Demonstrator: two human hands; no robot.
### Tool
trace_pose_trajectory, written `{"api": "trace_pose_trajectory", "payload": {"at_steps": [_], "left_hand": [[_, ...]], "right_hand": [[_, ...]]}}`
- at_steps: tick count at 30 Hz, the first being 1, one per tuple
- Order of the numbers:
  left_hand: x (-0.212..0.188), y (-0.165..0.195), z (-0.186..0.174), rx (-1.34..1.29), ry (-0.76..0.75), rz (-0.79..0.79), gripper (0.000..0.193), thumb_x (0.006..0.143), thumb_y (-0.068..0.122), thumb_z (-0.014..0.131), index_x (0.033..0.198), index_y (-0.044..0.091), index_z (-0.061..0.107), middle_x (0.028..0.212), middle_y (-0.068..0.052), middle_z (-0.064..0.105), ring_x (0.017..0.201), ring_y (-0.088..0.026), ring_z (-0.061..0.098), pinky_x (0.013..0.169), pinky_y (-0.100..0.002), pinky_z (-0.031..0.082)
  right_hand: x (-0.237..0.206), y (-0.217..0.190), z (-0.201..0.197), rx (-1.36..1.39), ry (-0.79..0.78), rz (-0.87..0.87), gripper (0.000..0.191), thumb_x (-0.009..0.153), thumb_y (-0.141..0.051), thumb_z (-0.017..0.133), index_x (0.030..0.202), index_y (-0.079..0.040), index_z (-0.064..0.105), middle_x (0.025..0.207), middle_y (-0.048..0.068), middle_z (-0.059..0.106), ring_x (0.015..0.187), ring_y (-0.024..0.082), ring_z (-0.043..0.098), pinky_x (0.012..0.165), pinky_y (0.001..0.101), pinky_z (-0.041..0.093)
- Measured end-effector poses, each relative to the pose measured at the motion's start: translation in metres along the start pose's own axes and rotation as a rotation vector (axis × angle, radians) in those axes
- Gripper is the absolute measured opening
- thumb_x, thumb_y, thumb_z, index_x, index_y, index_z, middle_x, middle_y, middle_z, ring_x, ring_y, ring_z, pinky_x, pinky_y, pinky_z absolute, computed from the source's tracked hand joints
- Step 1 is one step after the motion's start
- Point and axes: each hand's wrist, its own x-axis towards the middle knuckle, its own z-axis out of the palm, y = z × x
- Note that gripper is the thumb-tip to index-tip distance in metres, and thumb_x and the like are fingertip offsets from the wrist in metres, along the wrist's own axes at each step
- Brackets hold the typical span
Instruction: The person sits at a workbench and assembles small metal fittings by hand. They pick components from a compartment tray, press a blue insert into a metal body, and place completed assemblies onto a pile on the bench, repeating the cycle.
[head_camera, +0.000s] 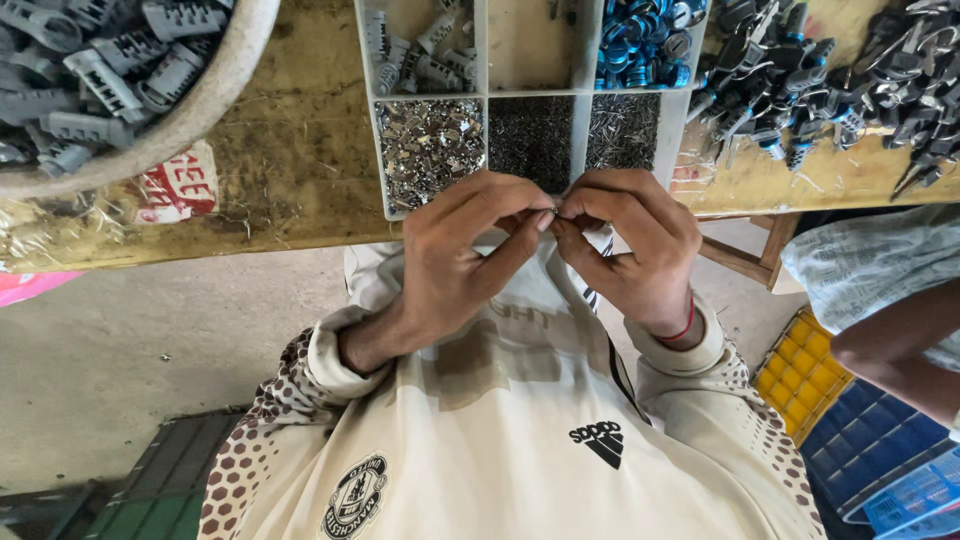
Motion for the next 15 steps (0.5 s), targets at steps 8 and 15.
{"api": "trace_pose_trajectory", "payload": {"at_steps": [8, 15], "left_hand": [[0.003, -0.017, -0.021, -0.485, -0.239, -0.400, 0.011, 0.098, 0.001, 0.071, 0.108, -0.003, 0.071, 0.089, -0.006, 0.073, 0.074, -0.008, 0.070, 0.064, -0.021, 0.060], [-0.016, -0.046, -0.031, -0.670, -0.232, -0.380, 0.014, 0.099, 0.008, 0.073, 0.107, -0.004, 0.071, 0.085, -0.006, 0.072, 0.071, -0.009, 0.069, 0.062, -0.024, 0.060]], "right_hand": [[0.004, 0.010, 0.008, 0.057, -0.040, -0.264, 0.030, 0.087, 0.008, 0.085, 0.111, -0.005, 0.074, 0.110, 0.008, 0.072, 0.088, 0.020, 0.074, 0.070, 0.0280, 0.059], [0.048, 0.005, -0.004, 0.333, -0.331, 0.038, 0.028, 0.093, -0.001, 0.080, 0.118, -0.006, 0.069, 0.113, 0.006, 0.072, 0.096, 0.017, 0.075, 0.080, 0.0289, 0.063]]}}
